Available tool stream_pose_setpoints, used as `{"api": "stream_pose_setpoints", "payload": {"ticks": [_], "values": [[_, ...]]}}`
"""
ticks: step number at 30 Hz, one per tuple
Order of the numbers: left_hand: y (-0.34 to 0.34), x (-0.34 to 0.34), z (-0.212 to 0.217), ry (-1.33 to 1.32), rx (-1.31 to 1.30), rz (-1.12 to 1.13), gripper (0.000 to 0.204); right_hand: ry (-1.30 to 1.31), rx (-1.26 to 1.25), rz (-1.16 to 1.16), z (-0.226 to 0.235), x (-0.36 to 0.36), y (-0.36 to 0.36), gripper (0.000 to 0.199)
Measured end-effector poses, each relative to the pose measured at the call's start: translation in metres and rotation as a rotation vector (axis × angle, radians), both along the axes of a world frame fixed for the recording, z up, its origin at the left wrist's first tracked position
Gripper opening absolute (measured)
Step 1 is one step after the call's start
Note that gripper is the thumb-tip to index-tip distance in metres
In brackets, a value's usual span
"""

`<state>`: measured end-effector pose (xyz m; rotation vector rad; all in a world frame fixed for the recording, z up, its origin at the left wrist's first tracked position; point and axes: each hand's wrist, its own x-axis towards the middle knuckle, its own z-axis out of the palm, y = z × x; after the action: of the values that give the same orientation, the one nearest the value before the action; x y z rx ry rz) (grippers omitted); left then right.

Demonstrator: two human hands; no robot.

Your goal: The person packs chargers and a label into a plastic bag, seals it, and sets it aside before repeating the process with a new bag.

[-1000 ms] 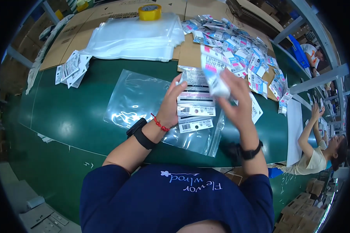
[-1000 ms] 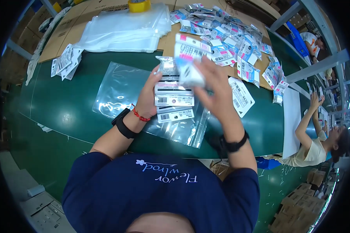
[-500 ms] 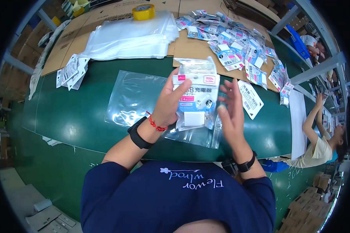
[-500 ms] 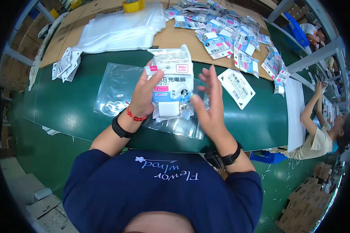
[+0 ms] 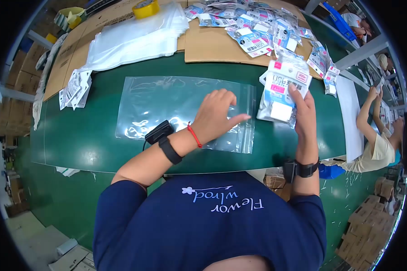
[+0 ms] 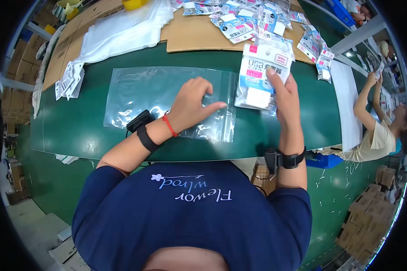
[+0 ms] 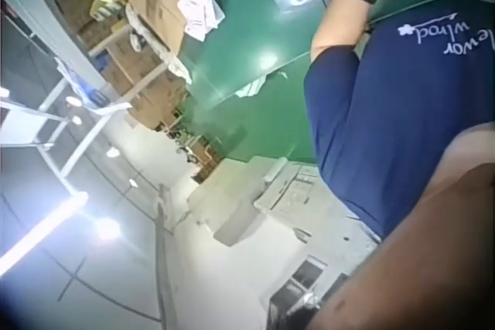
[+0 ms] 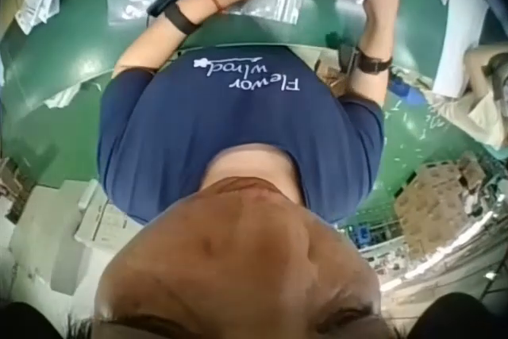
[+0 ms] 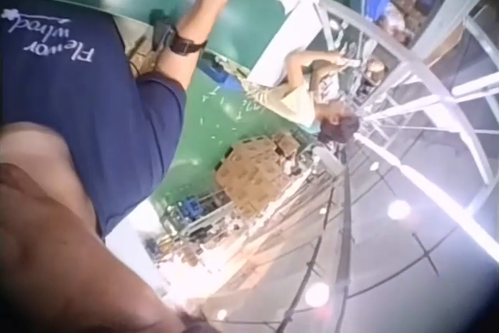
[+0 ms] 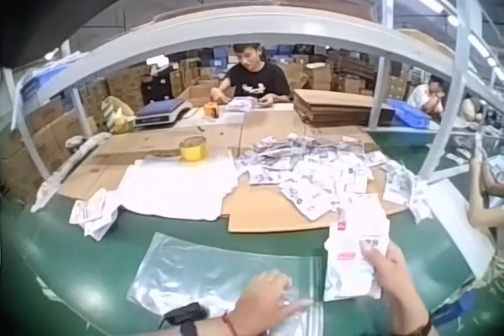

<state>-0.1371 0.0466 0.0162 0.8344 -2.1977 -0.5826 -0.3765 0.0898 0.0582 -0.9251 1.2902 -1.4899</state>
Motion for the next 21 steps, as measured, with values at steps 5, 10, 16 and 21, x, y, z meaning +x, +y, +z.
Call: {"api": "stream_pose_setpoints", "payload": {"ticks": [5,10,16,21], "values": [[-0.009,0.000,-0.031,-0.081,-0.108,0.001,0.026,0.251,0.218,0.228,0.001,-0.015,0.006,0.043],[-0.005,0.006,-0.027,0.009,0.159,-0.057,0.021,0.460,0.408,0.496,0.016,-0.014,0.007,0.043],[-0.002,0.010,-0.027,0.466,0.706,0.020,0.013,0.521,0.479,0.543,0.011,-0.016,0.001,0.043],[0.002,0.008,-0.024,0.325,0.297,0.027,0.013,0.435,0.469,0.607,0.007,-0.011,0.011,0.044]]}}
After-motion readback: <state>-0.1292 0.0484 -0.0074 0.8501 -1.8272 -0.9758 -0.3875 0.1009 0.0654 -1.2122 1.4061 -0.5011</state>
